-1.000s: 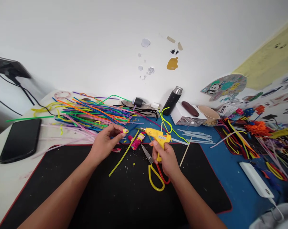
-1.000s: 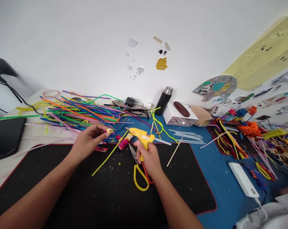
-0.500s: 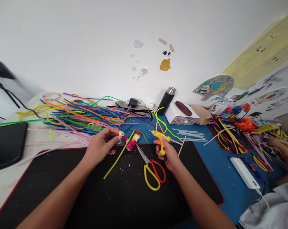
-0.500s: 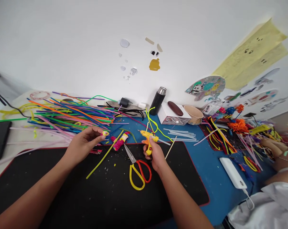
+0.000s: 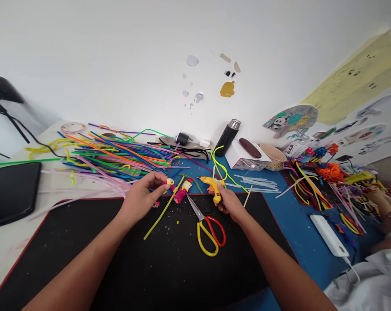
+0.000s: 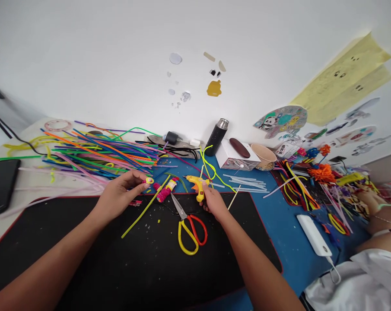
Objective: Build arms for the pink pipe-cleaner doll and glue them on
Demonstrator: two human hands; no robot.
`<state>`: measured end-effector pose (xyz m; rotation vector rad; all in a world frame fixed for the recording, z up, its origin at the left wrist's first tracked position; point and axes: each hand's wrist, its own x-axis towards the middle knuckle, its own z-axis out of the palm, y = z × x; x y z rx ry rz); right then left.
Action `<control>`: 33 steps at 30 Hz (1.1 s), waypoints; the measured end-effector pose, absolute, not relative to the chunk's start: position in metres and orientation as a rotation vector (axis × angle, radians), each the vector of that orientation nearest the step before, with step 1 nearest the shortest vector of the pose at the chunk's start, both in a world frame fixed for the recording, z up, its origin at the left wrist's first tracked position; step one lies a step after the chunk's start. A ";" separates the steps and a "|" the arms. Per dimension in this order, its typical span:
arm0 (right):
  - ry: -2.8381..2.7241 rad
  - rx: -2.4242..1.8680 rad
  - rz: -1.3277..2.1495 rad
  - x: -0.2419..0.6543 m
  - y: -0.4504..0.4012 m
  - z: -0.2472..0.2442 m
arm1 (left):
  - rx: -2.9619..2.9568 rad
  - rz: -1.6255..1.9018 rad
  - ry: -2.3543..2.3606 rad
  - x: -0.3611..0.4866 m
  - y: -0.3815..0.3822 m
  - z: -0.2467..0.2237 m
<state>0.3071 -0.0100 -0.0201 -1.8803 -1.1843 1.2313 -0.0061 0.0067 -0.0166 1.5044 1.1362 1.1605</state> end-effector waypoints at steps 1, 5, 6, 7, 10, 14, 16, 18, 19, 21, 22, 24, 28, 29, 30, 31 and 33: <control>-1.282 -1.913 1.140 0.310 -0.011 -0.020 | 1.508 1.149 1.137 -0.006 0.006 -0.016; -1.441 -1.923 0.836 0.319 -0.019 -0.013 | 1.507 1.124 1.144 -0.006 0.005 -0.013; -1.454 -1.914 0.773 0.318 -0.023 -0.010 | 1.509 1.125 1.143 -0.006 0.005 -0.013; -1.469 -1.903 0.739 0.316 -0.028 -0.006 | 1.509 1.129 1.145 -0.006 0.005 -0.012; -1.557 -1.839 0.746 0.296 -0.049 0.003 | 1.492 1.134 1.128 -0.005 0.005 -0.012; -1.949 -1.665 0.872 0.256 -0.074 0.005 | 1.478 1.138 1.093 -0.004 0.005 -0.014; -2.172 -1.548 0.859 0.240 -0.079 0.002 | 1.473 1.129 1.088 -0.003 0.005 -0.015; -2.310 -1.470 0.809 0.230 -0.078 -0.001 | 1.470 1.110 1.087 -0.002 0.005 -0.015; -2.359 -1.450 0.765 0.226 -0.076 -0.002 | 1.472 1.106 1.085 -0.002 0.004 -0.015; -2.428 -1.452 0.670 0.222 -0.072 -0.005 | 1.484 1.105 1.072 -0.001 0.004 -0.015; -2.453 -1.467 0.625 0.221 -0.069 -0.006 | 1.493 1.108 1.064 0.000 0.004 -0.015; -2.493 -1.498 0.561 0.219 -0.066 -0.008 | 1.507 1.114 1.051 0.000 0.003 -0.015; -2.561 -1.512 0.523 0.216 -0.063 -0.009 | 1.508 1.108 1.052 -0.001 0.003 -0.015; -2.576 -1.514 0.520 0.215 -0.063 -0.009 | 1.504 1.104 1.052 -0.001 0.003 -0.015; -2.588 -1.517 0.518 0.215 -0.062 -0.009 | 1.500 1.101 1.051 -0.002 0.003 -0.015; -2.598 -1.520 0.515 0.214 -0.062 -0.009 | 1.496 1.100 1.050 -0.002 0.003 -0.015; -2.614 -1.525 0.516 0.214 -0.061 -0.009 | 1.492 1.103 1.051 -0.002 0.003 -0.015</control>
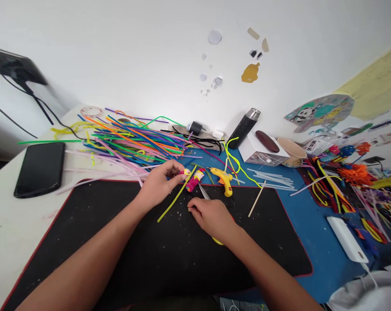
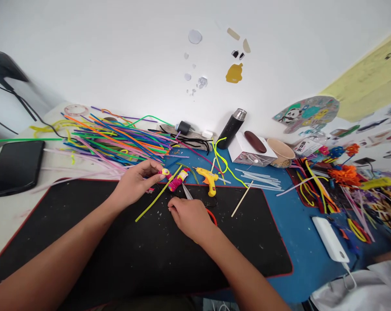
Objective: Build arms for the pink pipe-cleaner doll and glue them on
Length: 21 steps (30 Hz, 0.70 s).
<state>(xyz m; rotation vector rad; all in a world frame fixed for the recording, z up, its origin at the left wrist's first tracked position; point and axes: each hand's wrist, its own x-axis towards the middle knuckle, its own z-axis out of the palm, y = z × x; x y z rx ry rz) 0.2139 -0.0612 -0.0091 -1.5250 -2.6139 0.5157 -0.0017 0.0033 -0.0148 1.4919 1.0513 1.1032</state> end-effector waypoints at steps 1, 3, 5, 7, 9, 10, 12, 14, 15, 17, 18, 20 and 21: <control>-2.622 -1.526 0.520 0.214 -0.061 -0.009 | 1.492 1.107 1.053 -0.002 0.003 -0.014; -2.639 -1.530 0.536 0.214 -0.061 -0.009 | 1.493 1.110 1.061 -0.001 0.003 -0.013; -2.655 -1.543 0.552 0.214 -0.061 -0.008 | 1.480 1.115 1.063 -0.001 0.003 -0.012; -2.662 -1.554 0.563 0.215 -0.062 -0.008 | 1.451 1.123 1.054 -0.001 0.003 -0.011; -2.660 -1.569 0.575 0.214 -0.063 -0.007 | 1.418 1.124 1.045 -0.001 0.003 -0.011; -2.656 -1.577 0.586 0.214 -0.063 -0.007 | 1.406 1.125 1.040 0.000 0.003 -0.011; -2.648 -1.596 0.613 0.214 -0.063 -0.005 | 1.391 1.128 1.033 0.000 0.003 -0.011; -2.642 -1.614 0.632 0.213 -0.063 -0.004 | 1.386 1.127 1.018 0.000 0.004 -0.012; -2.637 -1.622 0.637 0.213 -0.064 -0.004 | 1.384 1.120 1.011 0.000 0.004 -0.013; -2.613 -1.624 0.649 0.213 -0.064 -0.005 | 1.373 1.110 0.995 0.000 0.005 -0.013; -2.587 -1.612 0.663 0.214 -0.065 -0.006 | 1.367 1.108 0.985 0.000 0.005 -0.013; -2.486 -1.583 0.714 0.215 -0.066 -0.007 | 1.362 1.108 0.970 0.000 0.005 -0.012; -2.414 -1.570 0.751 0.215 -0.066 -0.008 | 1.366 1.108 0.969 0.000 0.005 -0.012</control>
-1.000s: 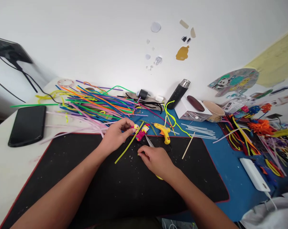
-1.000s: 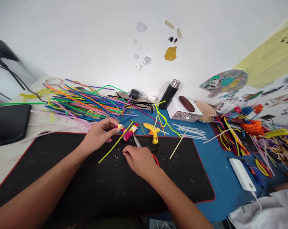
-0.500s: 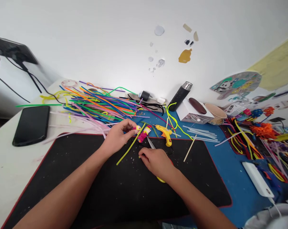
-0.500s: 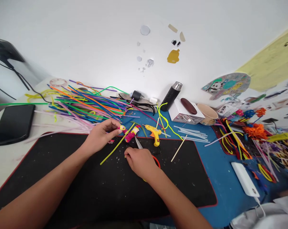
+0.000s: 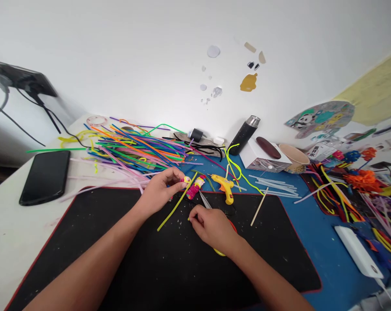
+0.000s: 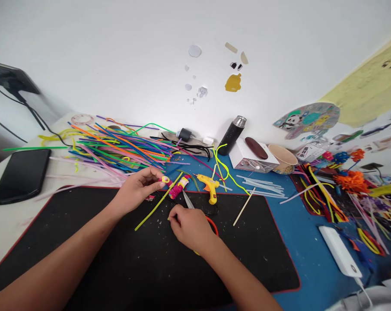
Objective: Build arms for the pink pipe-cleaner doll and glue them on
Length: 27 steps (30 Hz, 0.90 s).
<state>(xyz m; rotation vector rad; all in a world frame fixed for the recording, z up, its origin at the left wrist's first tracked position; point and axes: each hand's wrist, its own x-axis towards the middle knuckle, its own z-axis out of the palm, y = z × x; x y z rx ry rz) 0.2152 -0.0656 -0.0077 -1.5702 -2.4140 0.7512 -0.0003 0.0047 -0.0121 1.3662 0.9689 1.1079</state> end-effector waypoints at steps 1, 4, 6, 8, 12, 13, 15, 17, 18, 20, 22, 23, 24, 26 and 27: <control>-2.332 -1.560 0.794 0.216 -0.065 -0.007 | 1.375 1.104 0.972 0.000 0.005 -0.012; -2.063 -1.540 0.922 0.219 -0.060 0.000 | 1.413 1.076 0.996 0.000 0.004 -0.014; -1.898 -1.522 0.979 0.220 -0.054 0.007 | 1.439 1.055 0.999 0.000 0.004 -0.016; -1.782 -1.500 1.003 0.220 -0.049 0.015 | 1.472 1.037 0.995 0.000 0.003 -0.017; -1.701 -1.479 0.989 0.218 -0.040 0.024 | 1.540 0.994 0.976 0.003 0.000 -0.013; -1.704 -1.481 0.981 0.217 -0.039 0.024 | 1.546 0.986 0.963 0.004 -0.001 -0.011; -1.724 -1.485 0.959 0.215 -0.038 0.025 | 1.547 0.972 0.932 0.005 -0.002 -0.009; -1.746 -1.488 0.940 0.213 -0.038 0.024 | 1.555 0.955 0.916 0.005 -0.002 -0.009; -1.753 -1.489 0.932 0.213 -0.037 0.024 | 1.561 0.947 0.918 0.005 -0.002 -0.009; -1.761 -1.490 0.921 0.213 -0.037 0.024 | 1.565 0.931 0.927 0.005 -0.002 -0.011; -1.772 -1.494 0.910 0.213 -0.037 0.025 | 1.556 0.925 0.927 0.004 -0.003 -0.013; -1.777 -1.497 0.904 0.213 -0.036 0.025 | 1.553 0.925 0.923 0.004 -0.003 -0.013; -1.783 -1.499 0.901 0.213 -0.036 0.026 | 1.551 0.927 0.920 0.004 -0.003 -0.014; -1.788 -1.503 0.897 0.213 -0.036 0.026 | 1.555 0.930 0.919 0.004 -0.003 -0.014; -1.787 -1.505 0.894 0.213 -0.036 0.026 | 1.559 0.932 0.921 0.004 -0.003 -0.014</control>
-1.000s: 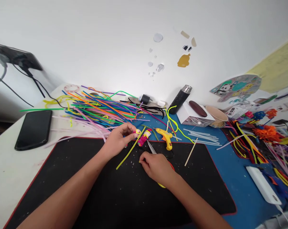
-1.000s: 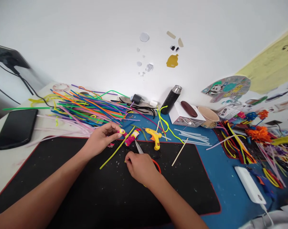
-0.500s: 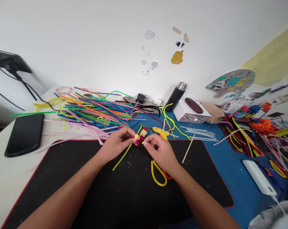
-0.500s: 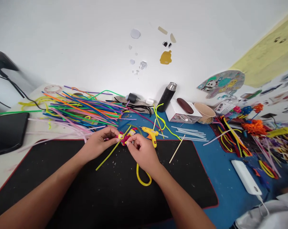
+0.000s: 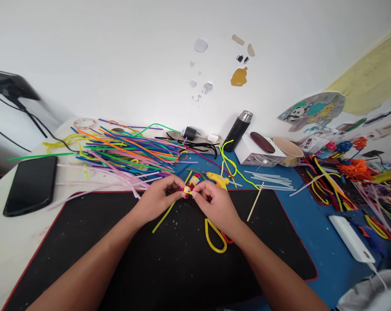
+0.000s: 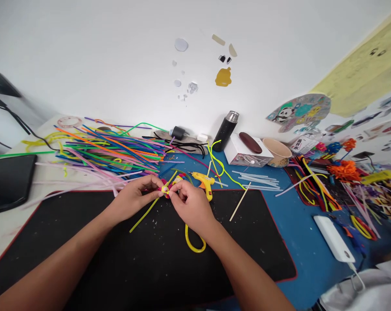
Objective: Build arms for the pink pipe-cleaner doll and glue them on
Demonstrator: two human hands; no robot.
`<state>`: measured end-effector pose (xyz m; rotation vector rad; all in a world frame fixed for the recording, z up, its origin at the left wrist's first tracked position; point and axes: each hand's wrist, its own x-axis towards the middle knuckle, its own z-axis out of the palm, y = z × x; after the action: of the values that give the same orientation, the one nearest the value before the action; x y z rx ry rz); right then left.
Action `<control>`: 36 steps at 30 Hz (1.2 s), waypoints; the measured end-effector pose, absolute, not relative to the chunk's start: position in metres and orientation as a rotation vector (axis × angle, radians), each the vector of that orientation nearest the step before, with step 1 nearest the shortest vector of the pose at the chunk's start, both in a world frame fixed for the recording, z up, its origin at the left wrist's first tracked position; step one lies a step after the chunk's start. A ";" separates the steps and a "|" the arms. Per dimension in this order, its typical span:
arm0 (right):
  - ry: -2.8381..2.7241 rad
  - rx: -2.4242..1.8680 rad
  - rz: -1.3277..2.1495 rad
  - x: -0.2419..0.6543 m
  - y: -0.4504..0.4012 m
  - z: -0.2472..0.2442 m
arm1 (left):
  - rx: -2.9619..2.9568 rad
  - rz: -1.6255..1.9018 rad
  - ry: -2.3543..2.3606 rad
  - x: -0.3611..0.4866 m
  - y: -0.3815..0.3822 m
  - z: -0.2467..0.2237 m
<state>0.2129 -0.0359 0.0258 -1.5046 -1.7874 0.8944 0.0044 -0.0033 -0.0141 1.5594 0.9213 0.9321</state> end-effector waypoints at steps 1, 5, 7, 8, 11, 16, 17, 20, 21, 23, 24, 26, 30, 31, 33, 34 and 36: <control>-1.786 -1.505 0.891 0.213 -0.036 0.026 | 1.563 0.935 0.923 0.004 -0.003 -0.014; -1.779 -1.505 0.894 0.213 -0.036 0.024 | 1.575 0.932 0.922 0.004 -0.003 -0.015; -1.780 -1.507 0.890 0.213 -0.036 0.023 | 1.578 0.929 0.925 0.005 -0.003 -0.015; -1.782 -1.506 0.885 0.213 -0.036 0.023 | 1.579 0.929 0.926 0.005 -0.003 -0.015; -1.790 -1.509 0.877 0.213 -0.036 0.022 | 1.571 0.929 0.915 0.005 -0.004 -0.015; -1.795 -1.529 0.870 0.212 -0.036 0.022 | 1.574 0.934 0.921 0.006 -0.004 -0.013; -1.796 -1.530 0.868 0.212 -0.036 0.022 | 1.580 0.936 0.924 0.006 -0.004 -0.013; -1.794 -1.523 0.867 0.213 -0.036 0.021 | 1.588 0.938 0.926 0.006 -0.004 -0.011; -1.792 -1.521 0.866 0.213 -0.036 0.021 | 1.588 0.939 0.925 0.006 -0.004 -0.011; -1.793 -1.521 0.865 0.213 -0.036 0.021 | 1.592 0.937 0.925 0.006 -0.004 -0.012; -1.793 -1.523 0.863 0.213 -0.036 0.021 | 1.597 0.933 0.927 0.006 -0.004 -0.012; -1.788 -1.526 0.864 0.213 -0.036 0.021 | 1.604 0.926 0.930 0.006 -0.004 -0.012; -1.771 -1.532 0.878 0.213 -0.037 0.022 | 1.599 0.920 0.926 0.005 -0.004 -0.013; -1.771 -1.530 0.879 0.213 -0.037 0.022 | 1.600 0.919 0.925 0.005 -0.004 -0.012; -1.771 -1.521 0.876 0.213 -0.037 0.020 | 1.602 0.919 0.923 0.005 -0.004 -0.012; -1.770 -1.517 0.877 0.213 -0.038 0.020 | 1.602 0.919 0.923 0.005 -0.005 -0.012; -1.766 -1.514 0.880 0.213 -0.038 0.018 | 1.598 0.919 0.924 0.005 -0.005 -0.012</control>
<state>0.2132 -0.0379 0.0179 -1.5135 -1.7664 0.8798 0.0054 -0.0046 -0.0119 1.5982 0.9239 0.9193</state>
